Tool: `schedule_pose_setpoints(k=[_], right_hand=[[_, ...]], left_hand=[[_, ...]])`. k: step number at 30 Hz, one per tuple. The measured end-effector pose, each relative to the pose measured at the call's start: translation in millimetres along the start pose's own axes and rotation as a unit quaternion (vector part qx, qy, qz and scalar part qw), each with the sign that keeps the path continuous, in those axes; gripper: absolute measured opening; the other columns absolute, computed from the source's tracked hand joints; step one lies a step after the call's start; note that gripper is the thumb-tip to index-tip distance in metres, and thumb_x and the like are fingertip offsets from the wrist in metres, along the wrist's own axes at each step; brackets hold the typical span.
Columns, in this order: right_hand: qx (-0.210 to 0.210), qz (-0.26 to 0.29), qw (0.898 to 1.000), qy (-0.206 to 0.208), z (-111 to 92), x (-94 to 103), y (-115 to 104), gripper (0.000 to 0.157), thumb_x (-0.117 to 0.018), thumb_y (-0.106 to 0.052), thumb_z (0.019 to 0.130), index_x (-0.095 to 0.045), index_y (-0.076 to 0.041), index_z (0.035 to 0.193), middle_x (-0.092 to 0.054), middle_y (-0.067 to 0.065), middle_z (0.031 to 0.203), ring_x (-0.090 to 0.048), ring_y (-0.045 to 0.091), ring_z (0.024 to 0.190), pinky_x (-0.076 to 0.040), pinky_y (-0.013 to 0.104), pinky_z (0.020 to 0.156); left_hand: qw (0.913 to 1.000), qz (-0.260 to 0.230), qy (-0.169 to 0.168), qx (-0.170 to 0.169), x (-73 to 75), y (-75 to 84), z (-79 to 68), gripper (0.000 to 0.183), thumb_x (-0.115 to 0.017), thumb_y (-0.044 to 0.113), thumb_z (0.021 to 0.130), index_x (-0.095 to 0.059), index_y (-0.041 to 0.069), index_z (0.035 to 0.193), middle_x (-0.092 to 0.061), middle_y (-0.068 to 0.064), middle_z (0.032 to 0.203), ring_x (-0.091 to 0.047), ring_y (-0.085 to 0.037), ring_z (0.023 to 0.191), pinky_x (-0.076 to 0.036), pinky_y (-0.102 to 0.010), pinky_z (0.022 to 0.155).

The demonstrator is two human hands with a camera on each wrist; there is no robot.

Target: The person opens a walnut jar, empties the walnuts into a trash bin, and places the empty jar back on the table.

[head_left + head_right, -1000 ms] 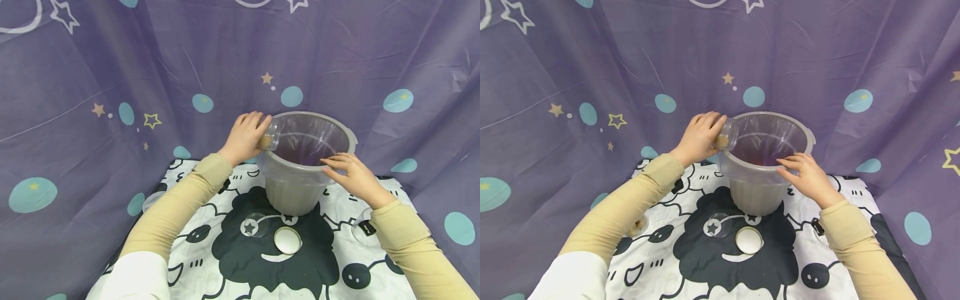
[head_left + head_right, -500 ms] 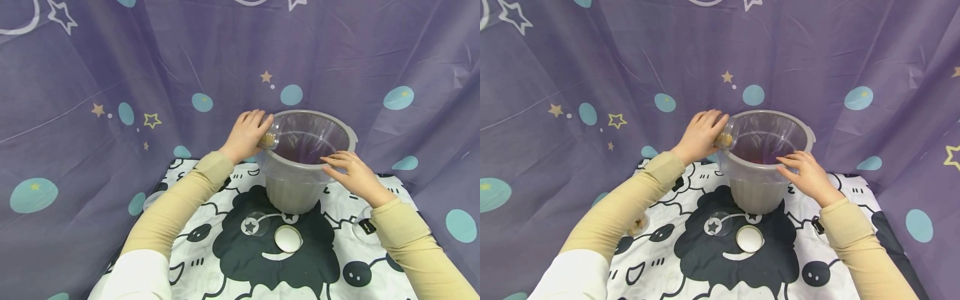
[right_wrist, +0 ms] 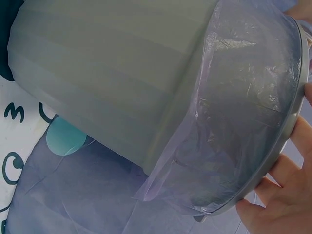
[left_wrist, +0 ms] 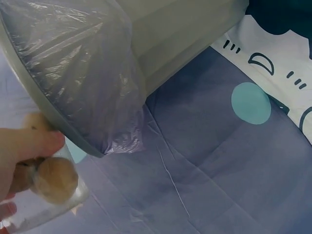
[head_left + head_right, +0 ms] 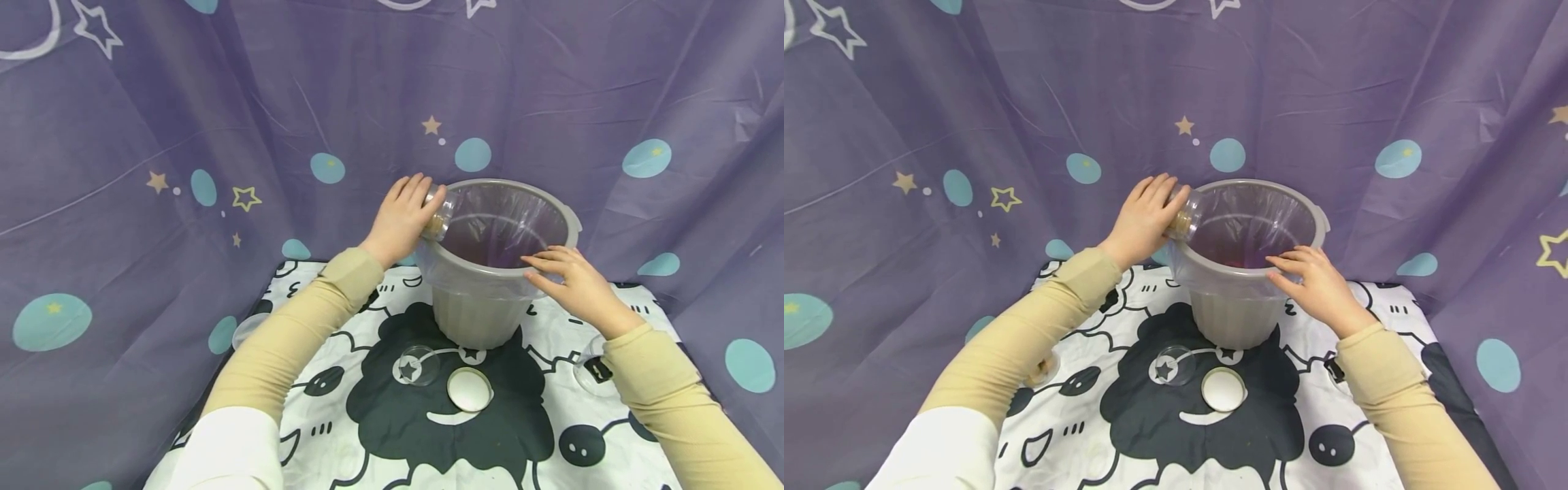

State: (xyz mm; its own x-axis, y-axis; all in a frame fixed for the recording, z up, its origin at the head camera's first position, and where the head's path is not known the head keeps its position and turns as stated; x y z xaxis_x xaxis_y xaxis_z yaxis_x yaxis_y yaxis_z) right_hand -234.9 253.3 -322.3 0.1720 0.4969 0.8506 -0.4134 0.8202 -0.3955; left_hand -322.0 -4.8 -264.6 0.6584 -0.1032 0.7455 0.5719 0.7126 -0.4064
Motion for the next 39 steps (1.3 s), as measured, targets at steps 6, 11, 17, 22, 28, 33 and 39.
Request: schedule_pose_setpoints(k=[6,11,17,22,28,33,39], right_hand=[[0.005,0.002,1.000,0.006,0.6,-0.6,1.1,0.039,-0.058,-0.031,0.091,-0.061,-0.007,0.123,-0.058,0.021,0.121,-0.041,0.037,0.122,-0.025,0.058,0.105],[0.004,0.002,1.000,0.008,0.6,-0.6,2.3,0.039,-0.058,-0.031,0.091,-0.061,-0.008,0.123,-0.058,0.020,0.121,-0.041,0.037,0.122,-0.025,0.058,0.106],[0.004,0.005,1.000,0.007,0.6,-0.3,1.9,0.039,-0.058,-0.031,0.091,-0.061,-0.007,0.122,-0.058,0.020,0.121,-0.042,0.037,0.122,-0.023,0.059,0.107],[0.003,0.003,1.000,0.010,0.9,-0.9,1.4,0.039,-0.058,-0.030,0.091,-0.062,-0.007,0.122,-0.058,0.020,0.120,-0.042,0.037,0.121,-0.024,0.059,0.106],[0.005,0.004,1.000,0.016,1.1,-0.9,1.9,0.039,-0.058,-0.030,0.091,-0.062,-0.006,0.121,-0.059,0.021,0.120,-0.041,0.038,0.122,-0.023,0.060,0.107],[0.000,0.003,1.000,0.007,1.1,-0.1,2.4,0.040,-0.057,-0.032,0.091,-0.061,-0.007,0.123,-0.057,0.021,0.122,-0.039,0.039,0.124,-0.024,0.059,0.106],[-0.002,0.004,1.000,0.003,-0.3,-1.7,2.2,0.040,-0.057,-0.032,0.091,-0.061,-0.007,0.123,-0.056,0.022,0.123,-0.038,0.039,0.125,-0.024,0.060,0.106]], left_hand=[[0.9997,0.018,0.013,-0.007,-1.6,2.5,1.3,0.051,-0.054,0.000,0.086,-0.044,0.015,0.133,-0.047,-0.016,0.136,-0.040,-0.032,0.131,-0.027,-0.041,0.113],[0.9990,0.032,0.022,-0.023,-2.1,6.0,4.2,0.048,-0.051,0.000,0.089,-0.044,0.015,0.134,-0.047,-0.016,0.136,-0.039,-0.032,0.131,-0.025,-0.041,0.114],[0.9989,0.046,0.005,-0.008,-5.0,7.1,6.3,0.053,-0.053,0.000,0.088,-0.043,0.019,0.136,-0.044,-0.018,0.139,-0.037,-0.033,0.133,-0.023,-0.042,0.115],[0.9986,0.050,0.015,-0.008,-6.0,7.7,8.1,0.054,-0.054,-0.002,0.085,-0.046,0.019,0.134,-0.047,-0.020,0.135,-0.043,-0.034,0.128,-0.027,-0.041,0.113],[0.9985,0.052,0.017,-0.010,-6.8,7.5,8.4,0.054,-0.056,-0.001,0.083,-0.045,0.019,0.133,-0.048,-0.020,0.134,-0.044,-0.034,0.126,-0.029,-0.041,0.112],[0.9978,0.054,0.037,-0.011,-5.7,7.7,7.0,0.052,-0.054,-0.002,0.084,-0.046,0.019,0.131,-0.049,-0.020,0.132,-0.045,-0.034,0.125,-0.030,-0.042,0.111],[0.9989,0.036,0.030,0.007,-3.6,6.7,2.6,0.056,-0.060,0.001,0.081,-0.045,0.018,0.132,-0.049,-0.021,0.131,-0.046,-0.035,0.124,-0.032,-0.042,0.109]])
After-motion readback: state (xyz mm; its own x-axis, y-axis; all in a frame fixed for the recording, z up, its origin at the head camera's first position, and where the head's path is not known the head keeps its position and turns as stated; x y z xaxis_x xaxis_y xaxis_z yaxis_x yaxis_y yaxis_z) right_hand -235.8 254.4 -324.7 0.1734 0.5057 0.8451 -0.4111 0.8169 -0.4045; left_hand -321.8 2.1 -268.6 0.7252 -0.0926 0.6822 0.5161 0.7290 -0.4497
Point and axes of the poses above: each hand's wrist, its own z-axis towards the middle knuckle, its own x-axis out of the back of the hand, y = z × x, the point moved 3 cm from there along z, towards the middle knuckle
